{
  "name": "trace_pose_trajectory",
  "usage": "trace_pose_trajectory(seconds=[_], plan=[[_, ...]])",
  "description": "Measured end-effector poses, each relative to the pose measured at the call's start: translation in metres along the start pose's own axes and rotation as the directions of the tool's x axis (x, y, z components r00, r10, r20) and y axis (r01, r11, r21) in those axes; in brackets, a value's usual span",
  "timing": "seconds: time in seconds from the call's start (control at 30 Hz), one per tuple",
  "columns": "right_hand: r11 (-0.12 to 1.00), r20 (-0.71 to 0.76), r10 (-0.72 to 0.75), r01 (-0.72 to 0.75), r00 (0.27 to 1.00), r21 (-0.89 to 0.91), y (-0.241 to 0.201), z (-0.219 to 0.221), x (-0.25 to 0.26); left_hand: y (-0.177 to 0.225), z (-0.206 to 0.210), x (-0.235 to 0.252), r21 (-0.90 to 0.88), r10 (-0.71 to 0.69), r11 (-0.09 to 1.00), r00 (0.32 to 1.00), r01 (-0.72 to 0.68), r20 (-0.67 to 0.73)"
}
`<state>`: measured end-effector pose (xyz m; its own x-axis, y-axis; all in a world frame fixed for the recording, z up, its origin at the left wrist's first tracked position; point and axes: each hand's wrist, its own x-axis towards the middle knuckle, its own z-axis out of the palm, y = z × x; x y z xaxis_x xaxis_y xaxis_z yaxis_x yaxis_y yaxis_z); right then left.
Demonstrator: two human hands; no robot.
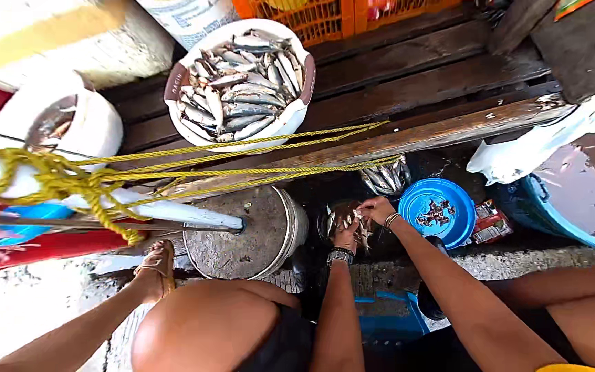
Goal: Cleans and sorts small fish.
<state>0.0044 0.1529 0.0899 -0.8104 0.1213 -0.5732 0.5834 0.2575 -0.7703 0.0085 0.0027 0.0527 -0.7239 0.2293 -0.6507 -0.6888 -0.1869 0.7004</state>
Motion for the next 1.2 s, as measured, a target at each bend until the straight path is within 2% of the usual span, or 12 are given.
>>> trace_pose_trajectory(seconds=[0.17, 0.3, 0.4, 0.53, 0.63, 0.73, 0.87, 1.0, 1.2], plan=[[0.993, 0.048, -0.027, 0.021, 0.998, 0.12, -0.002, -0.011, -0.016, 0.012, -0.003, -0.022, -0.039, -0.027, 0.999, 0.995, 0.031, 0.095], [0.975, -0.005, -0.147, 0.143, 0.989, -0.172, -0.011, -0.007, -0.027, 0.018, -0.004, -0.029, 0.031, -0.019, 0.999, 0.994, 0.016, 0.108], [0.96, -0.014, -0.16, 0.152, 0.987, -0.233, -0.01, -0.001, -0.028, 0.02, -0.005, -0.028, 0.177, 0.004, 0.984, 0.996, -0.021, 0.093], [0.995, -0.045, 0.001, -0.005, 0.999, -0.1, -0.01, 0.004, -0.031, 0.024, -0.002, -0.027, 0.434, 0.052, 0.896, 0.992, -0.096, 0.113], [0.997, -0.066, 0.078, -0.078, 0.995, 0.002, -0.009, 0.005, -0.031, 0.031, 0.002, -0.028, 0.651, 0.042, 0.75, 0.991, -0.114, 0.124], [0.982, -0.045, 0.138, -0.131, 0.989, 0.136, -0.008, 0.005, -0.033, 0.04, 0.005, -0.03, 0.765, 0.003, 0.634, 0.99, -0.111, 0.142], [0.951, 0.0, 0.18, -0.174, 0.984, 0.256, -0.004, 0.004, -0.033, 0.042, 0.003, -0.028, 0.826, -0.038, 0.544, 0.979, -0.146, 0.199], [0.929, 0.041, 0.169, -0.173, 0.985, 0.327, -0.002, 0.001, -0.032, 0.047, 0.002, -0.026, 0.832, -0.09, 0.538, 0.972, -0.134, 0.215], [0.944, 0.08, 0.16, -0.176, 0.984, 0.279, -0.002, 0.001, -0.03, 0.055, 0.001, -0.029, 0.861, -0.177, 0.478, 0.941, -0.173, 0.287]])
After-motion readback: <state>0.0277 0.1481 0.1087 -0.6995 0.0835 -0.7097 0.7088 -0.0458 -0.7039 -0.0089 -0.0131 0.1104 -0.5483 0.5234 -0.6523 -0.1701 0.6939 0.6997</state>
